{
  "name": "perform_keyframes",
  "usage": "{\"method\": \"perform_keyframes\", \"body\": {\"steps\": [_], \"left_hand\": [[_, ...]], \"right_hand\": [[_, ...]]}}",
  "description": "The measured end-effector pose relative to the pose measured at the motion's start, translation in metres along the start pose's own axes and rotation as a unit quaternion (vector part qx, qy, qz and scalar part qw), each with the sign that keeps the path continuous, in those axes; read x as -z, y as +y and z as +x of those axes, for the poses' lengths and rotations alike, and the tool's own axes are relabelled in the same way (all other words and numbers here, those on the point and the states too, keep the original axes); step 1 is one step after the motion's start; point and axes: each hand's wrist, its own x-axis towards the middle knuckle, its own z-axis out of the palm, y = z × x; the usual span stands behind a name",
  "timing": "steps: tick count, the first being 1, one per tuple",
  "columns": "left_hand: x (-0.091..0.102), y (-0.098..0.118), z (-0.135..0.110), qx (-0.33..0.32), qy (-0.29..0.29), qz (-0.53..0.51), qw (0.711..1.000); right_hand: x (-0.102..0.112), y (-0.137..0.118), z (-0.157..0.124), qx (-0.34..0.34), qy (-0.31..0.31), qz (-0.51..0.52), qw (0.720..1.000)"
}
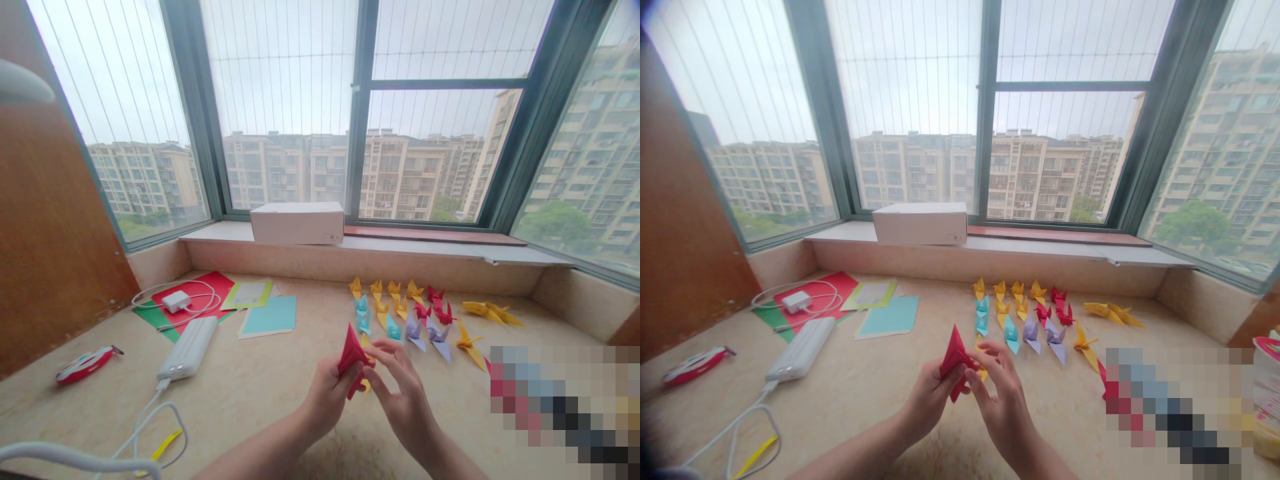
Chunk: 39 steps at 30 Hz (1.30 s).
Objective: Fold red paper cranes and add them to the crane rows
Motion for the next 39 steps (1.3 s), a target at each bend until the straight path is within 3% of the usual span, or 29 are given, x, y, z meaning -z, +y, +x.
{"method": "perform_keyframes", "body": {"steps": [5, 11, 17, 25, 29, 35, 39], "left_hand": [[-0.001, -0.018, -0.002, 0.016, -0.056, 0.021, 0.998], [-0.005, -0.009, 0.001, 0.083, -0.071, -0.025, 0.994], [-0.003, -0.005, 0.006, 0.101, -0.073, -0.087, 0.988], [-0.001, -0.012, 0.008, 0.071, -0.062, -0.085, 0.992], [-0.001, -0.011, 0.007, 0.078, -0.075, -0.087, 0.99], [-0.004, 0.001, 0.004, 0.077, -0.079, -0.088, 0.99], [-0.005, 0.011, 0.002, 0.091, -0.102, -0.135, 0.981]], "right_hand": [[0.003, 0.011, 0.001, -0.01, -0.096, 0.053, 0.994], [0.01, 0.012, 0.008, -0.064, -0.121, 0.041, 0.99], [0.012, 0.011, 0.011, -0.073, -0.066, 0.024, 0.995], [0.006, 0.012, 0.01, -0.102, -0.077, 0.045, 0.991], [0.004, 0.013, 0.009, -0.07, -0.051, 0.059, 0.994], [0.01, 0.009, 0.011, -0.04, -0.02, 0.062, 0.997], [0.012, 0.009, 0.012, -0.076, 0.009, 0.085, 0.993]]}}
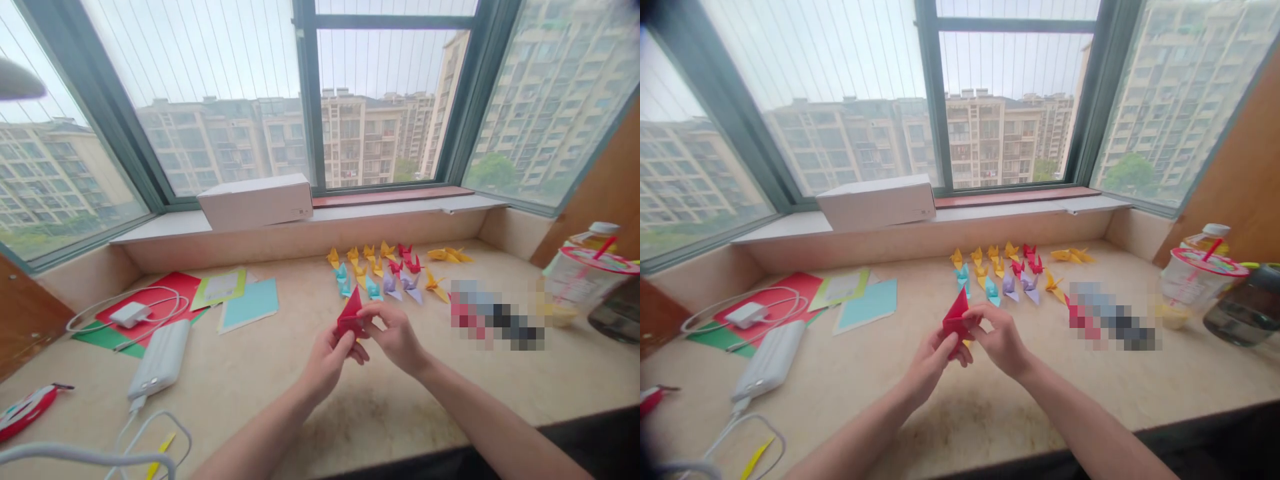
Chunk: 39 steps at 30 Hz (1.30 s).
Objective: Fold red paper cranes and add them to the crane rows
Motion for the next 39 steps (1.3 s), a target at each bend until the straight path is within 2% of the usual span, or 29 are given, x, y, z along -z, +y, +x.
{"method": "perform_keyframes", "body": {"steps": [3, 6, 12, 17, 21, 25, 28, 31, 35, 39], "left_hand": [[-0.001, 0.0, 0.0, 0.013, 0.003, -0.023, 1.0], [0.0, -0.004, 0.001, 0.022, 0.022, 0.008, 0.999], [0.001, -0.008, -0.003, -0.007, 0.072, 0.133, 0.988], [-0.001, -0.004, -0.008, -0.022, 0.05, 0.205, 0.977], [-0.002, -0.004, -0.006, -0.025, 0.062, 0.195, 0.979], [-0.001, -0.005, -0.004, -0.006, 0.089, 0.137, 0.987], [-0.001, -0.002, -0.004, 0.008, 0.078, 0.104, 0.992], [-0.002, 0.003, -0.005, 0.002, 0.061, 0.104, 0.993], [0.0, 0.006, -0.004, -0.004, 0.077, 0.122, 0.99], [0.003, 0.003, -0.002, -0.007, 0.091, 0.153, 0.984]], "right_hand": [[-0.001, 0.001, 0.0, -0.038, 0.016, 0.031, 0.999], [-0.002, 0.001, 0.001, -0.046, 0.006, 0.043, 0.998], [-0.004, -0.002, -0.001, 0.02, -0.006, -0.017, 1.0], [-0.003, 0.0, -0.004, 0.049, 0.017, -0.05, 0.997], [-0.002, -0.002, -0.003, 0.065, -0.006, -0.043, 0.997], [-0.003, -0.001, -0.001, 0.075, -0.056, -0.025, 0.995], [-0.004, 0.001, -0.001, 0.073, -0.07, 0.001, 0.995], [-0.004, 0.002, -0.003, 0.094, -0.071, -0.01, 0.993], [0.0, 0.002, -0.006, 0.135, -0.095, -0.058, 0.985], [0.001, 0.002, -0.007, 0.134, -0.116, -0.078, 0.981]]}}
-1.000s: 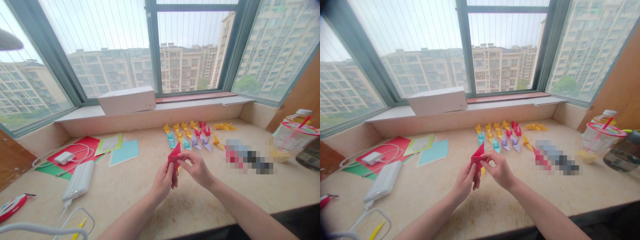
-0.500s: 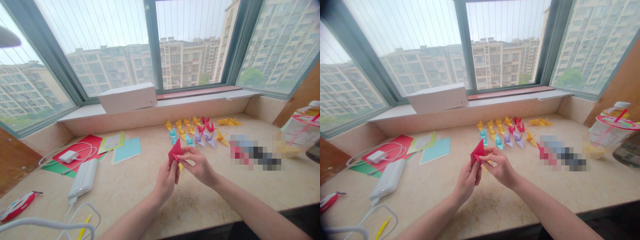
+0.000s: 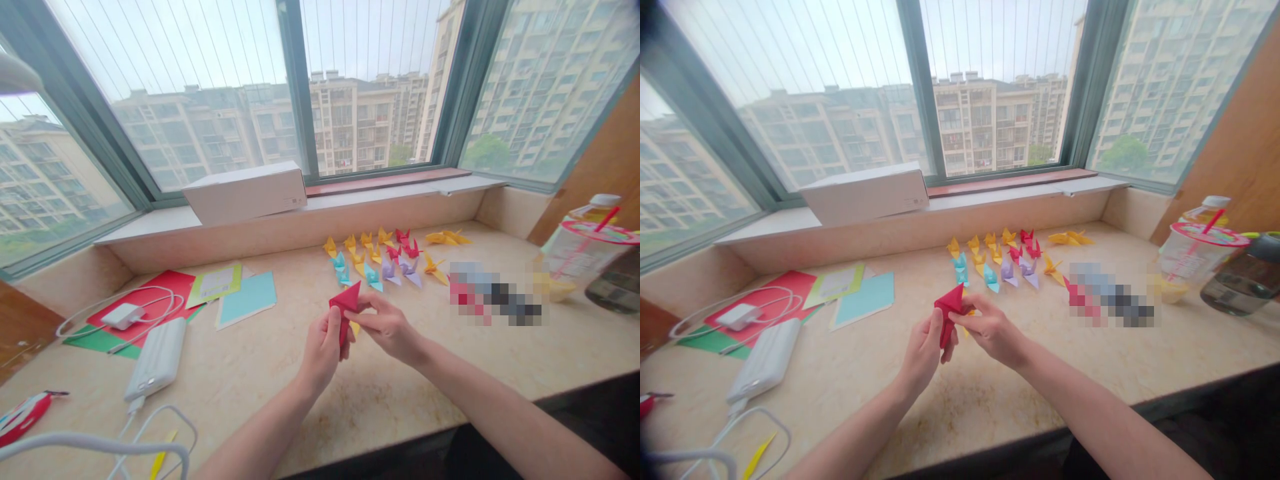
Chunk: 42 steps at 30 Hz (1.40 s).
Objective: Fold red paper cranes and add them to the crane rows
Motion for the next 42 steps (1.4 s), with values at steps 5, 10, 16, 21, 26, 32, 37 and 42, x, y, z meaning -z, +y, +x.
{"method": "perform_keyframes", "body": {"steps": [5, 10, 16, 21, 26, 32, 37, 42], "left_hand": [[0.001, -0.001, 0.002, -0.01, 0.003, 0.007, 1.0], [0.003, -0.004, 0.003, -0.029, -0.011, 0.017, 0.999], [0.004, -0.005, 0.001, -0.06, -0.042, -0.007, 0.997], [0.001, -0.001, -0.001, -0.037, -0.081, -0.032, 0.996], [0.001, 0.002, -0.005, -0.026, -0.092, 0.01, 0.995], [0.013, 0.012, -0.003, -0.116, -0.031, 0.133, 0.984], [0.019, 0.016, 0.005, -0.076, -0.027, 0.092, 0.992], [0.02, 0.015, 0.01, -0.071, -0.014, 0.046, 0.996]], "right_hand": [[-0.004, -0.003, 0.004, -0.041, 0.054, 0.035, 0.997], [-0.009, -0.004, 0.006, -0.147, 0.116, 0.127, 0.974], [-0.007, -0.007, 0.013, -0.233, 0.098, 0.264, 0.931], [0.002, -0.013, 0.018, -0.272, 0.016, 0.325, 0.906], [0.005, -0.012, 0.017, -0.284, 0.048, 0.304, 0.908], [0.004, -0.015, 0.017, -0.282, 0.039, 0.282, 0.916], [0.007, -0.015, 0.017, -0.298, 0.047, 0.298, 0.906], [0.009, -0.013, 0.018, -0.291, 0.011, 0.313, 0.904]]}}
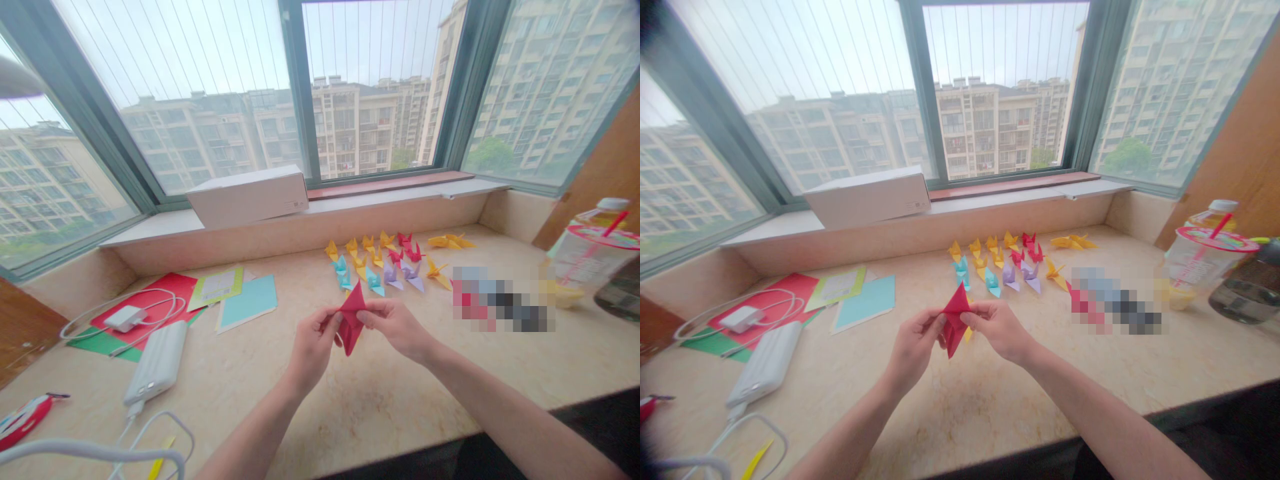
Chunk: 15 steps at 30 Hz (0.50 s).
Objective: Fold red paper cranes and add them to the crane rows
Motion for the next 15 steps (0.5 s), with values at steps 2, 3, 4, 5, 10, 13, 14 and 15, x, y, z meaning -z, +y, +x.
{"method": "perform_keyframes", "body": {"steps": [2, 3, 4, 5, 10, 13, 14, 15], "left_hand": [[0.0004, 0.0003, 0.0008, 0.012, -0.001, -0.017, 1.0], [0.0005, 0.0009, 0.001, 0.021, -0.005, -0.026, 0.999], [0.0007, 0.0015, 0.001, 0.03, -0.01, -0.036, 0.999], [0.0009, 0.0023, 0.0009, 0.036, -0.016, -0.046, 0.998], [0.0015, 0.0051, 0.0004, 0.036, -0.011, -0.032, 0.999], [0.0011, 0.0036, 0.001, 0.035, 0.001, -0.006, 0.999], [0.0008, 0.0027, 0.0012, 0.031, 0.004, -0.001, 1.0], [0.0003, 0.0018, 0.0011, 0.026, 0.008, 0.002, 1.0]], "right_hand": [[0.0007, -0.0009, 0.0004, 0.001, -0.012, 0.009, 1.0], [0.001, -0.0013, 0.0006, 0.005, -0.014, 0.01, 1.0], [0.0013, -0.0018, 0.0007, 0.01, -0.013, 0.008, 1.0], [0.0014, -0.002, 0.0008, 0.016, -0.011, 0.006, 1.0], [0.0013, -0.0001, 0.0, 0.035, 0.007, -0.016, 0.999], [0.001, 0.0032, -0.0008, 0.044, 0.02, -0.055, 0.997], [0.0009, 0.0046, -0.001, 0.046, 0.024, -0.063, 0.997], [0.0009, 0.0062, -0.001, 0.046, 0.03, -0.068, 0.996]]}}
